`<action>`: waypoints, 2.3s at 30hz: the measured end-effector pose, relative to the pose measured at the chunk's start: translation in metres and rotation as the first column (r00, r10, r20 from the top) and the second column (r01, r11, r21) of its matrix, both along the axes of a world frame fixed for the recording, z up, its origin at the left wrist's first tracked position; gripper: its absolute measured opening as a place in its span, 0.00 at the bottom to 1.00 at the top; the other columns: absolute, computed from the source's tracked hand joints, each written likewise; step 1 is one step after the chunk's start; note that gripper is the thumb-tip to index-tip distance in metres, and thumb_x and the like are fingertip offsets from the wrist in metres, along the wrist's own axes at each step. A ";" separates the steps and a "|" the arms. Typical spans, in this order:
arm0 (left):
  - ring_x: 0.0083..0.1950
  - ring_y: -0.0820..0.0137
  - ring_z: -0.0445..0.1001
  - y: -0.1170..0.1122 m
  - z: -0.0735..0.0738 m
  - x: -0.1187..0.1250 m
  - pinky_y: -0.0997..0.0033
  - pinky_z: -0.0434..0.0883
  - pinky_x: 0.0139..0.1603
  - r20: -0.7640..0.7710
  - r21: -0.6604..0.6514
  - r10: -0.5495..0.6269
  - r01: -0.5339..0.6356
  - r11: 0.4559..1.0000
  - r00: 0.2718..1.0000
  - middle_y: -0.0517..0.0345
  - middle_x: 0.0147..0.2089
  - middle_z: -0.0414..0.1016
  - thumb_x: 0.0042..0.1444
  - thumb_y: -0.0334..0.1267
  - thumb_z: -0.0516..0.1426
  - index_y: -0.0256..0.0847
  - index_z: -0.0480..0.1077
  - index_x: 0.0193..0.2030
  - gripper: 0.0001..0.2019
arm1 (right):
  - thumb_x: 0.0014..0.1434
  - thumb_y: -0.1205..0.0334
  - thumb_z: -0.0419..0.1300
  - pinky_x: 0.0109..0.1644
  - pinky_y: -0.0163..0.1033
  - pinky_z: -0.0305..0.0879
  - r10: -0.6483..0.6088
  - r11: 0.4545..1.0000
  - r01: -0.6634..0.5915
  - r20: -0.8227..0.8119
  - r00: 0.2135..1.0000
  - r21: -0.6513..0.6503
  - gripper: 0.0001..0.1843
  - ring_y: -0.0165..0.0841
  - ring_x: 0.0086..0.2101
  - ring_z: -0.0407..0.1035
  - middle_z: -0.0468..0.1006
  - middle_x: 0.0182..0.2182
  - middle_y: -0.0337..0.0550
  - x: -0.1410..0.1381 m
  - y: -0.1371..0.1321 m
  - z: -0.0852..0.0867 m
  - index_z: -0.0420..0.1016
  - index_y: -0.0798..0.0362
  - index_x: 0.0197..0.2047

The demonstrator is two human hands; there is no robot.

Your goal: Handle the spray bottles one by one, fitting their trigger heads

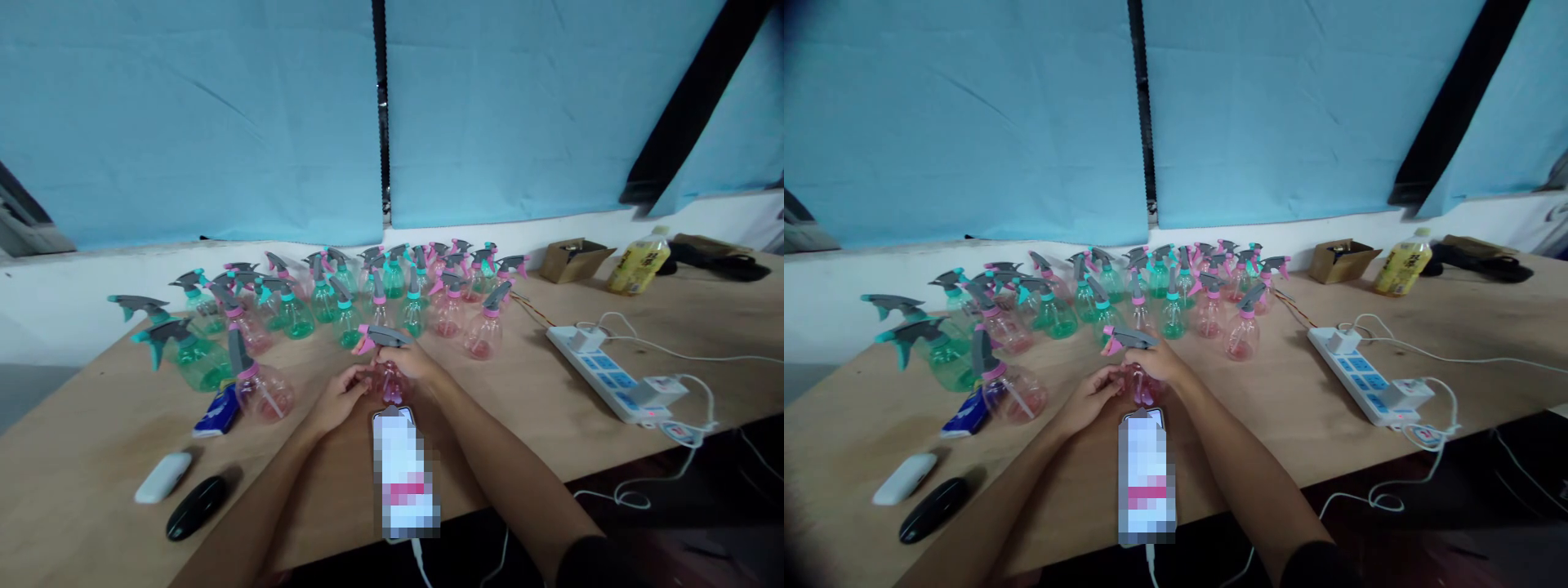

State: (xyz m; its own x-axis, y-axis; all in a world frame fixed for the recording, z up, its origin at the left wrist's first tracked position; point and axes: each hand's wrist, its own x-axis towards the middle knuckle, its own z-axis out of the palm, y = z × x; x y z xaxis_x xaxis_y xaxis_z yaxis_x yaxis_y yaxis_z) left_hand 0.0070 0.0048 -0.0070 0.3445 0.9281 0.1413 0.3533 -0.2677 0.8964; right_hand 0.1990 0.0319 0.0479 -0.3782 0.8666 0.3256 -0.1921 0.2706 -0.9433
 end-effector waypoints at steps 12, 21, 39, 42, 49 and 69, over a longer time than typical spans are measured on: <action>0.42 0.65 0.74 0.001 -0.001 -0.001 0.64 0.69 0.49 0.010 0.000 0.000 0.000 1.000 1.000 0.57 0.39 0.76 0.61 0.46 0.56 0.43 0.72 0.55 0.18 | 0.45 0.65 0.59 0.28 0.34 0.61 -0.149 0.989 0.149 0.017 0.989 -0.020 0.02 0.28 0.22 0.64 0.70 0.20 0.34 -0.003 0.005 -0.013 0.73 0.53 0.27; 0.35 0.70 0.73 -0.003 0.003 0.002 0.69 0.71 0.41 0.156 -0.035 0.034 -0.029 0.999 0.987 0.61 0.35 0.73 0.60 0.47 0.58 0.42 0.66 0.49 0.15 | 0.63 0.54 0.57 0.50 0.43 0.64 -0.364 0.886 0.356 -0.028 0.931 0.296 0.18 0.36 0.40 0.69 0.76 0.42 0.44 -0.005 -0.002 -0.026 0.66 0.48 0.55; 0.28 0.71 0.74 -0.025 0.010 -0.004 0.74 0.69 0.32 -0.026 0.294 0.226 -0.208 0.933 0.974 0.62 0.26 0.74 0.63 0.48 0.55 0.42 0.73 0.41 0.12 | 0.70 0.48 0.44 0.62 0.53 0.52 -0.389 0.880 0.284 0.237 0.890 0.380 0.18 0.40 0.52 0.59 0.63 0.48 0.49 -0.024 0.014 -0.060 0.59 0.51 0.54; 0.27 0.71 0.75 -0.024 0.007 -0.003 0.73 0.72 0.32 0.043 0.275 0.246 -0.248 0.929 0.968 0.62 0.26 0.75 0.63 0.48 0.55 0.42 0.72 0.42 0.12 | 0.71 0.50 0.42 0.60 0.50 0.57 -0.311 0.906 0.213 0.235 0.921 0.366 0.17 0.37 0.49 0.62 0.65 0.47 0.48 -0.027 0.011 -0.058 0.58 0.51 0.56; 0.33 0.68 0.79 -0.025 0.007 -0.003 0.69 0.76 0.38 0.118 0.292 0.312 -0.333 0.896 0.943 0.57 0.33 0.80 0.63 0.48 0.55 0.42 0.71 0.43 0.12 | 0.70 0.51 0.47 0.57 0.46 0.62 -0.239 0.931 0.172 0.183 0.954 0.322 0.17 0.34 0.46 0.65 0.65 0.46 0.45 -0.032 0.013 -0.063 0.55 0.49 0.58; 0.52 0.63 0.76 -0.012 0.007 -0.005 0.62 0.73 0.53 0.134 0.284 0.390 -0.412 0.866 0.911 0.52 0.50 0.78 0.63 0.47 0.55 0.44 0.70 0.48 0.12 | 0.63 0.60 0.57 0.58 0.49 0.63 -0.036 0.992 0.035 0.004 0.999 0.118 0.26 0.33 0.47 0.69 0.68 0.48 0.44 -0.040 0.013 -0.072 0.50 0.43 0.59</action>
State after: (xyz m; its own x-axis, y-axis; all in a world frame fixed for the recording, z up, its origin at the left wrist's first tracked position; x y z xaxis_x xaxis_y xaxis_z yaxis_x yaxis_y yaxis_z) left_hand 0.0023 -0.0070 0.0003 -0.0694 0.8932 0.4443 0.4279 -0.3757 0.8221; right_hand 0.1590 0.0448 -0.0240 -0.3500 0.8352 0.4242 -0.1748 0.3867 -0.9055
